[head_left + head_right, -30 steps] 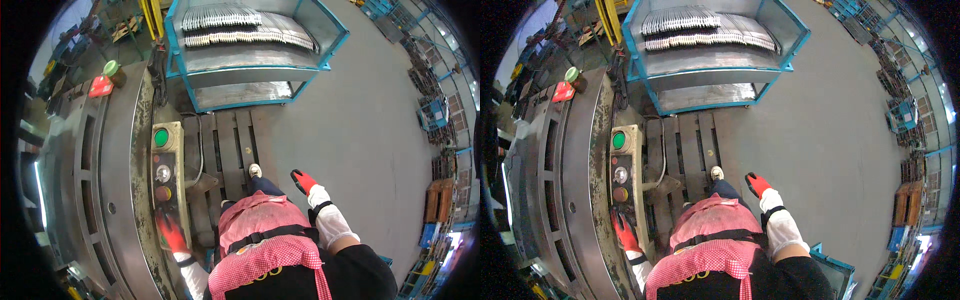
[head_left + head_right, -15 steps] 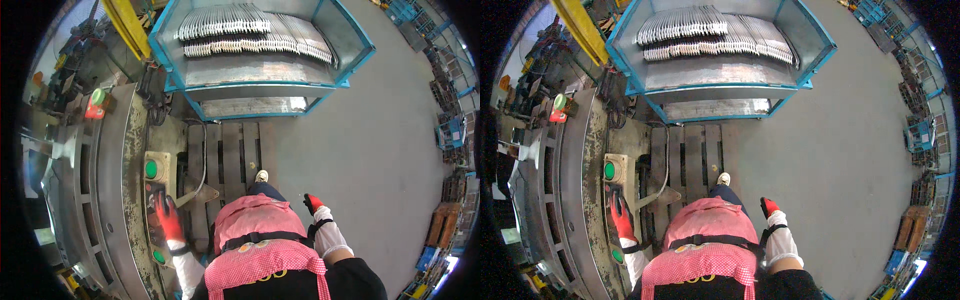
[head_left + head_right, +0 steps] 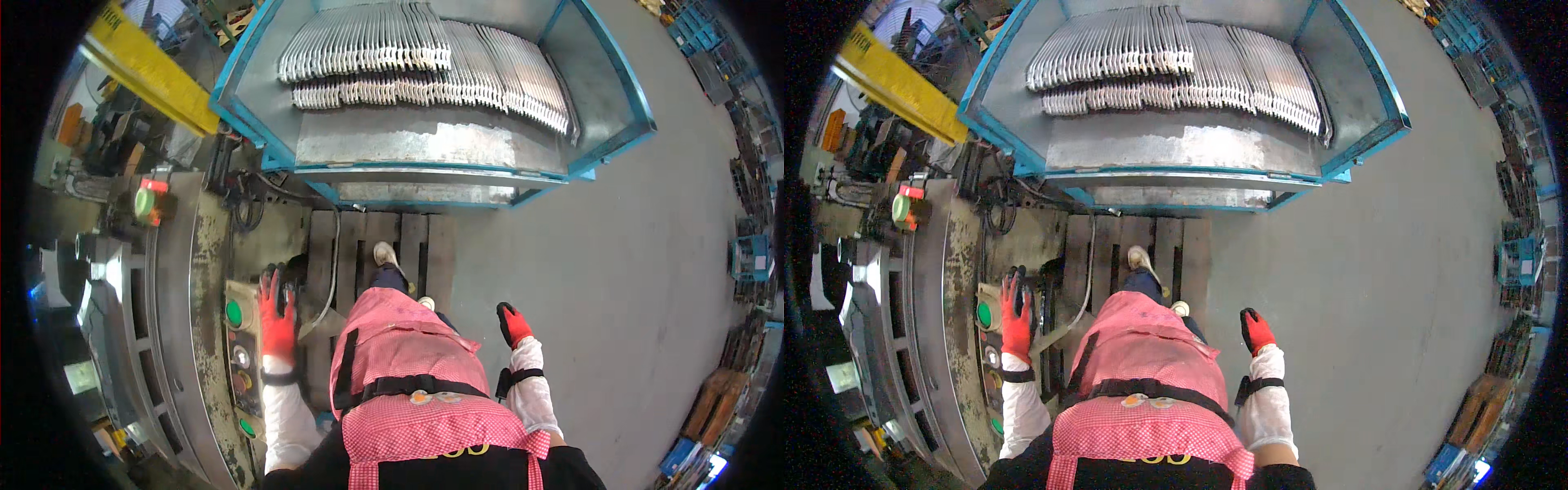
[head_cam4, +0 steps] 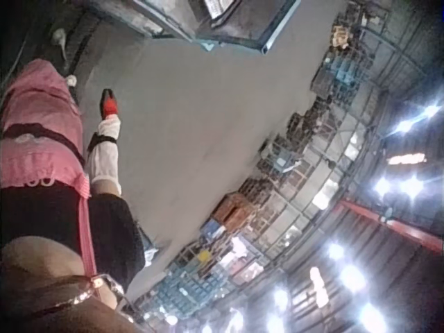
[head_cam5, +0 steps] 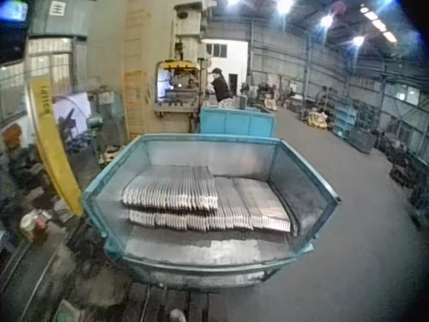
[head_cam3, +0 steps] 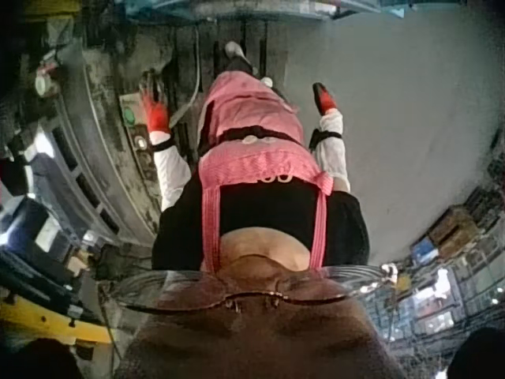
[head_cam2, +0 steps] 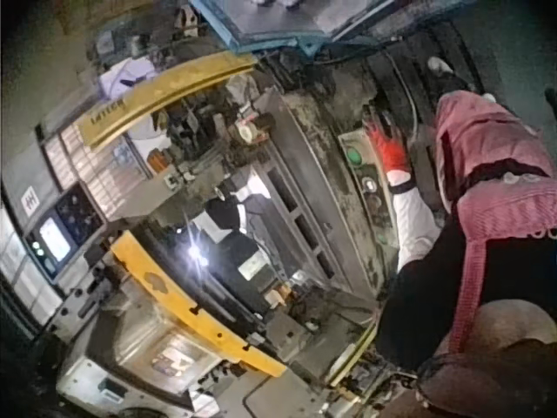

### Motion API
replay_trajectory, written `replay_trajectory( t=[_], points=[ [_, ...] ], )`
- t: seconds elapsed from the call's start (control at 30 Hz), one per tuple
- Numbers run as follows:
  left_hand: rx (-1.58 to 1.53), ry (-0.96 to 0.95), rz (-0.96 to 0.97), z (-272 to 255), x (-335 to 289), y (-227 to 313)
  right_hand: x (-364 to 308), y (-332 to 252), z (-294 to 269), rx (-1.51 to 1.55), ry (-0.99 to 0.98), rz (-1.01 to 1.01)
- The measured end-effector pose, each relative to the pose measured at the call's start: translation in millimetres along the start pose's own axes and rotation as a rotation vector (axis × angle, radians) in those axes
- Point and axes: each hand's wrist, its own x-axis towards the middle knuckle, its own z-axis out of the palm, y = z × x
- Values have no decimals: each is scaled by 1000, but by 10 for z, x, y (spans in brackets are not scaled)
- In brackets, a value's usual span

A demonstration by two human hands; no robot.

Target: Operating a large hydraulic press to stamp or shape metal automotive chassis components.

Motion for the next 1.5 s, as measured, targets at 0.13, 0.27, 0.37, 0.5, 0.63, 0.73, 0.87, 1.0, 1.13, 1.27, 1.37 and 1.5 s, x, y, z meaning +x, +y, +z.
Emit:
replay_trajectory(
  t=[0.13, 0.27, 0.37, 0.5, 0.63, 0.73, 0.87, 1.0, 1.13, 1.27, 1.37, 1.5],
  points=[
    [6, -5, 107, 283, 655, 8, 331, -470, -196, -61, 52, -17],
    [-34, 24, 166, 476, 1462, 224, 712, -836, -418, -130, -19, 50],
    [-101, 34, 206, 462, 2034, 551, 1120, -995, -562, -214, -50, 72],
    [-7, -24, 389, 438, 2632, 769, 1699, -1586, -589, -85, 44, 43],
    [33, -39, 403, 451, 2928, 1007, 1961, -2364, -764, -261, 31, -221],
    [26, -53, 371, 503, 3029, 1159, 2191, -2638, -912, -454, -25, -413],
    [39, -3, 270, 704, 2976, 1127, 2644, -2824, -1067, -382, -81, -318],
    [-20, -27, 67, 924, 2730, 1082, 3173, -3025, -1208, -247, -10, -435],
    [57, -70, -42, 1158, 2704, 1181, 3316, -3670, -1436, -72, -42, -291],
    [-66, -78, 45, 1229, 2915, 1640, 3735, -3547, -1473, -15, -163, -351],
    [-198, -125, 84, 1281, 3054, 1944, 3999, -3517, -1444, 32, -357, -357],
    [-476, -347, 96, 1562, 3252, 2041, 4296, -3786, -1330, -78, -401, -684]
  ],
)
